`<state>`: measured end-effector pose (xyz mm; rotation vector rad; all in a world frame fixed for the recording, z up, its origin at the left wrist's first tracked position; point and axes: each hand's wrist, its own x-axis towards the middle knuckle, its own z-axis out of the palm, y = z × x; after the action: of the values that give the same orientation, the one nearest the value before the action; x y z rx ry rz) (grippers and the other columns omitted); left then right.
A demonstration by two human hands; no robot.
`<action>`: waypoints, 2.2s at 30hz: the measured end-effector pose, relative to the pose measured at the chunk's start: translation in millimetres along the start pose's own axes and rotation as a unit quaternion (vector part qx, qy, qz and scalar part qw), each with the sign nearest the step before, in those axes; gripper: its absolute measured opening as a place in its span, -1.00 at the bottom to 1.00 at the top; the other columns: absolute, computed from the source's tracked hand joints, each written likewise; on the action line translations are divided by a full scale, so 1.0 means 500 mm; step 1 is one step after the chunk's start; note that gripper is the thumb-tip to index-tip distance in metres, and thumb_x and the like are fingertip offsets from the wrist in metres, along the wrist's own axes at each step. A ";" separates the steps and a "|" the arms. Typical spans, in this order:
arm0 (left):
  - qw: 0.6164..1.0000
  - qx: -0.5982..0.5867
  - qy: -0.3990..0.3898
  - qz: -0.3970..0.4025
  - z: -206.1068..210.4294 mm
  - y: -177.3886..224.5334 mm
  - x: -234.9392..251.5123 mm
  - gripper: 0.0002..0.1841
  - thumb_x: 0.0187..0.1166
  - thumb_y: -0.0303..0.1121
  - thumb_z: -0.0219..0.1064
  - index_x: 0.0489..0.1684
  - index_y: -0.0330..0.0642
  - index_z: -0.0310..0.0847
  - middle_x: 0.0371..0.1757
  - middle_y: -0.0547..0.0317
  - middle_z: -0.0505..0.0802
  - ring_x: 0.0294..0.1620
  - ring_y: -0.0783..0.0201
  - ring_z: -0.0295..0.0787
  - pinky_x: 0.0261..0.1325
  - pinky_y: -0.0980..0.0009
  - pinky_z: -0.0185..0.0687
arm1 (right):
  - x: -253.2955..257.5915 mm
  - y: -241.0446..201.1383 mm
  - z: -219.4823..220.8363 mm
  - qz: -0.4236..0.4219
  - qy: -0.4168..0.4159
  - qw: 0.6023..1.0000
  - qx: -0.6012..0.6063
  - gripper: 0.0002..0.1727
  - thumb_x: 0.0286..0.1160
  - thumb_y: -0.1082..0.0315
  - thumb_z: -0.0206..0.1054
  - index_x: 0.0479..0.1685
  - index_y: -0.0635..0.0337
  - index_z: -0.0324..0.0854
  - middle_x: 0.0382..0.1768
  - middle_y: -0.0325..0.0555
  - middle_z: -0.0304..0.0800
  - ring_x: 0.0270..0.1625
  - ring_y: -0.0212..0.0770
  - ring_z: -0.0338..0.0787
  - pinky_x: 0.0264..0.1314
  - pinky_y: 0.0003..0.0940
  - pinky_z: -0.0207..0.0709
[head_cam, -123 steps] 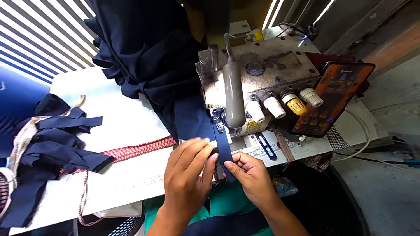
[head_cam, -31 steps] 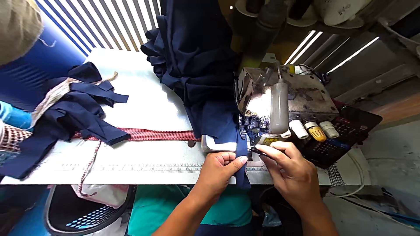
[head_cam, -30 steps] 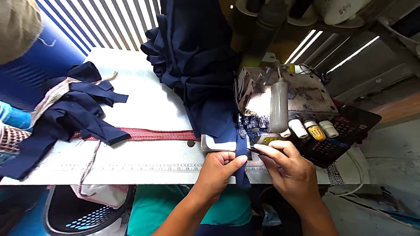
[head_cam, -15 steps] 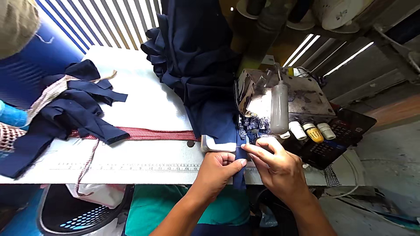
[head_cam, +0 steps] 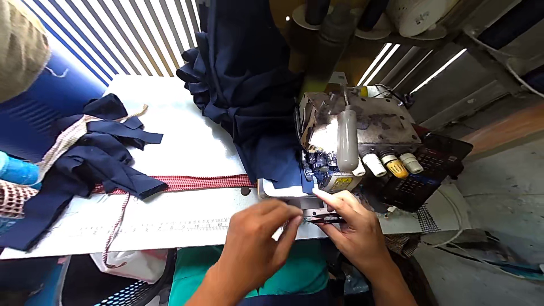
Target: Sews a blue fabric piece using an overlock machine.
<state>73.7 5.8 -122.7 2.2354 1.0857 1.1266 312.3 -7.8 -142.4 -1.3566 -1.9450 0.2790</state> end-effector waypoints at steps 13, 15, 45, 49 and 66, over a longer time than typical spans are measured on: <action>0.981 0.169 -0.074 0.063 0.033 -0.090 0.105 -0.57 0.73 -0.25 -0.02 0.33 0.09 0.78 0.40 0.28 0.80 0.57 0.18 0.60 0.69 -0.02 0.34 | -0.008 0.001 0.029 0.045 0.015 0.998 -0.033 -0.48 0.38 0.10 0.44 0.42 -0.30 0.74 -0.16 -0.31 0.71 -0.27 -0.47 0.67 -0.36 -0.49 0.58; 0.982 0.165 -0.081 0.046 0.033 -0.095 0.116 -0.57 0.74 -0.23 -0.03 0.32 0.10 0.78 0.43 0.29 0.78 0.60 0.20 0.56 0.71 -0.03 0.30 | -0.026 0.004 0.021 0.053 0.030 0.998 -0.011 -0.50 0.42 0.05 0.46 0.41 -0.23 0.75 -0.20 -0.32 0.71 -0.28 -0.50 0.64 -0.34 -0.54 0.56; 0.926 0.363 0.034 -0.101 0.062 -0.003 0.039 -0.47 0.70 -0.06 0.04 0.45 -0.13 0.71 0.12 -0.13 0.77 0.06 -0.14 0.72 -0.11 0.09 0.68 | 0.011 -0.138 0.042 0.061 0.105 0.977 -0.174 -0.63 0.39 0.63 0.31 0.18 0.26 0.79 0.14 0.11 0.76 -0.24 -0.16 0.88 -0.29 -0.39 0.79; 0.922 0.375 0.012 -0.101 0.056 -0.001 0.042 -0.48 0.72 -0.04 0.06 0.44 -0.12 0.71 0.13 -0.12 0.77 0.07 -0.12 0.74 -0.12 0.11 0.72 | 0.044 -0.159 0.052 0.080 0.081 0.974 -0.198 -0.65 0.38 0.58 0.38 0.17 0.31 0.79 0.15 0.20 0.77 -0.24 -0.06 0.90 -0.30 -0.31 0.79; 0.955 0.280 0.050 -0.088 0.056 -0.033 0.022 -0.45 0.69 0.02 0.10 0.47 -0.11 0.69 0.16 -0.12 0.73 0.12 -0.11 0.68 0.03 0.08 0.68 | 0.078 -0.151 0.075 0.075 0.061 0.964 -0.249 -0.70 0.46 0.49 0.32 0.10 0.15 0.84 -0.02 0.07 0.79 -0.25 -0.06 0.84 -0.36 -0.30 0.72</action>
<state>92.8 24.2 -144.5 2.4348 1.7903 0.9460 225.8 3.3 -109.9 -1.7981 -1.8803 -0.2399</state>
